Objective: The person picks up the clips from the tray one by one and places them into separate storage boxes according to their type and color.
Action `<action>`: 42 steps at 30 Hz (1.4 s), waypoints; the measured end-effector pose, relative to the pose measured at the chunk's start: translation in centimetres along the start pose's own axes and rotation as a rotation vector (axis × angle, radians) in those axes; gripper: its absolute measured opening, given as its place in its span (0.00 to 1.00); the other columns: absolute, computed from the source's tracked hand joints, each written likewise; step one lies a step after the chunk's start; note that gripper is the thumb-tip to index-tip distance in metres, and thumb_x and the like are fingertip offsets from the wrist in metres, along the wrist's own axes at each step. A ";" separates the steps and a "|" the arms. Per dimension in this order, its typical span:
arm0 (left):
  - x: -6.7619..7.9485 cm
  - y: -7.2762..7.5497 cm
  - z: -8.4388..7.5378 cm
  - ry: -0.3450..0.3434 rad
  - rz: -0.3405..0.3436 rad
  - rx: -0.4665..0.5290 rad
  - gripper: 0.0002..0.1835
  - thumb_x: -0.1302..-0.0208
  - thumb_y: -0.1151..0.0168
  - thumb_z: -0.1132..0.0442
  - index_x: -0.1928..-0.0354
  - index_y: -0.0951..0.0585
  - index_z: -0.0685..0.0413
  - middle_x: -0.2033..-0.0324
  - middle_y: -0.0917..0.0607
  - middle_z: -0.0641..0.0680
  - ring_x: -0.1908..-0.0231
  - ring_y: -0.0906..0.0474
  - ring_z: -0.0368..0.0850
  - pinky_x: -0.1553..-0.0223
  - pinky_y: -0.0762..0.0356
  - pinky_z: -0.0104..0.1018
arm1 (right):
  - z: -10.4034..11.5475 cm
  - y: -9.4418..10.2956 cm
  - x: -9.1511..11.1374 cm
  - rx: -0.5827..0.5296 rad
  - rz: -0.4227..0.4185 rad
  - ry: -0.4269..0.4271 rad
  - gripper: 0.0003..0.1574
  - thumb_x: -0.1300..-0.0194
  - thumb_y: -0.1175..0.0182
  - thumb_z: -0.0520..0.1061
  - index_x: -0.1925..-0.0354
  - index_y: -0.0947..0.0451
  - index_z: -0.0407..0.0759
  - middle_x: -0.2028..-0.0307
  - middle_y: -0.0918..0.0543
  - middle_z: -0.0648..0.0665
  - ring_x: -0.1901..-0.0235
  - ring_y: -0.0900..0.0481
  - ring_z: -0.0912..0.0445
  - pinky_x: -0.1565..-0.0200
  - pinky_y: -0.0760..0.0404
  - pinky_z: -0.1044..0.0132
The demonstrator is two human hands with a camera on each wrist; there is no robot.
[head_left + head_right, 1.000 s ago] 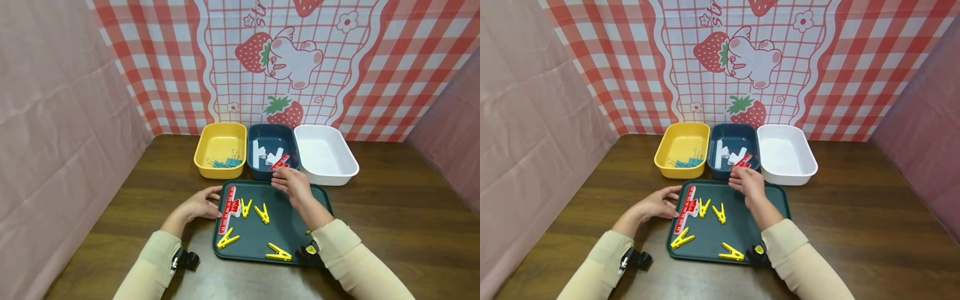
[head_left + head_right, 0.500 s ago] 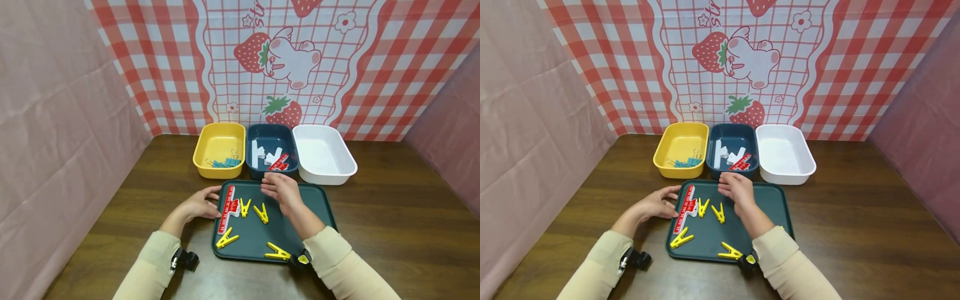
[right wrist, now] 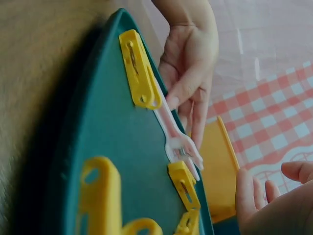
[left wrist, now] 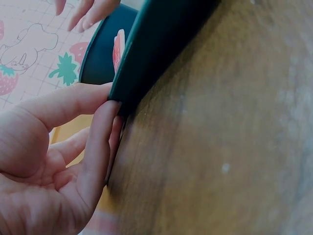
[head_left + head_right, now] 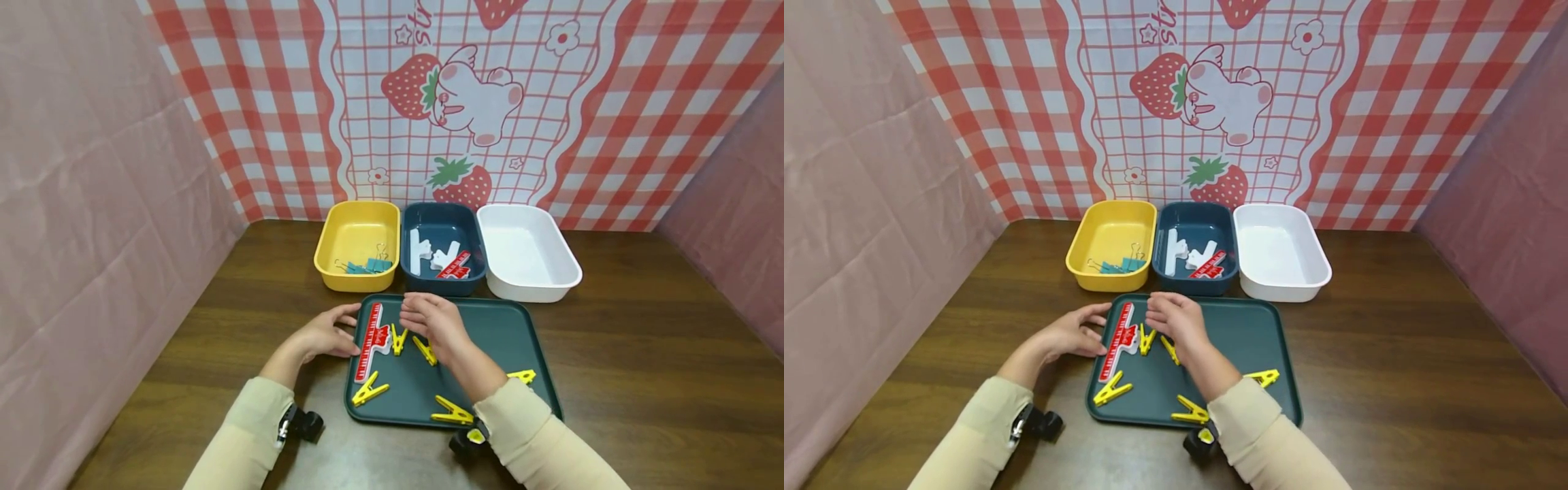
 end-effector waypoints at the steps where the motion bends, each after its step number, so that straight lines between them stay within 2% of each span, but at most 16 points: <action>1: 0.0 0.0 0.0 0.000 0.003 0.001 0.47 0.55 0.34 0.82 0.31 0.39 0.51 0.45 0.32 0.62 0.60 0.22 0.50 0.62 0.18 0.41 | -0.2 -0.2 0.0 0.012 0.006 -0.003 0.22 0.34 0.46 0.38 0.43 0.29 0.30 0.48 0.25 0.29 0.54 0.21 0.45 0.51 0.22 0.56; 9: 0.1 0.0 0.0 -0.003 0.010 0.001 0.46 0.54 0.35 0.82 0.32 0.39 0.53 0.45 0.32 0.62 0.59 0.22 0.51 0.62 0.18 0.41 | -1.4 -1.3 -0.5 0.141 0.037 -0.012 0.22 0.39 0.40 0.36 0.46 0.26 0.32 0.56 0.20 0.37 0.57 0.21 0.49 0.51 0.22 0.58; 16: 0.0 0.0 0.1 -0.001 -0.006 0.001 0.46 0.55 0.34 0.82 0.32 0.39 0.51 0.47 0.30 0.61 0.61 0.21 0.49 0.63 0.18 0.42 | -2.0 -2.1 -0.3 0.183 0.078 -0.026 0.23 0.42 0.39 0.34 0.46 0.26 0.33 0.50 0.23 0.35 0.61 0.21 0.57 0.51 0.21 0.59; 23: 0.0 0.1 0.1 0.000 -0.010 0.002 0.46 0.55 0.34 0.82 0.32 0.38 0.51 0.47 0.30 0.61 0.61 0.21 0.49 0.63 0.18 0.41 | -2.3 -1.9 -0.3 0.278 0.079 -0.007 0.23 0.44 0.38 0.34 0.48 0.23 0.34 0.50 0.22 0.38 0.59 0.23 0.55 0.52 0.21 0.60; 33: 0.0 0.2 0.1 0.003 -0.013 0.001 0.46 0.54 0.35 0.82 0.32 0.38 0.50 0.47 0.30 0.60 0.61 0.21 0.49 0.63 0.18 0.41 | -1.1 -1.9 -0.3 0.543 0.074 0.135 0.23 0.48 0.35 0.33 0.50 0.21 0.37 0.50 0.21 0.40 0.49 0.26 0.47 0.51 0.23 0.55; 37: 0.0 0.1 0.1 0.003 -0.009 0.005 0.45 0.54 0.35 0.82 0.32 0.38 0.50 0.47 0.30 0.61 0.61 0.21 0.49 0.62 0.18 0.41 | -1.1 -2.7 0.0 0.592 0.120 0.180 0.25 0.48 0.34 0.33 0.49 0.22 0.38 0.49 0.22 0.40 0.47 0.27 0.47 0.48 0.24 0.55; 42: 0.0 0.1 0.1 -0.002 -0.007 0.004 0.45 0.54 0.35 0.82 0.32 0.38 0.51 0.46 0.30 0.61 0.61 0.21 0.49 0.62 0.18 0.42 | -1.8 -3.7 0.1 0.648 0.218 0.166 0.29 0.49 0.33 0.32 0.47 0.23 0.39 0.47 0.24 0.41 0.48 0.26 0.48 0.47 0.24 0.56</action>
Point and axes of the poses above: each hand's wrist, its own x-axis away from the middle knuckle, its own y-axis out of the back of the hand, z = x × y, the point moved 10 cm from there along -x, towards the middle knuckle
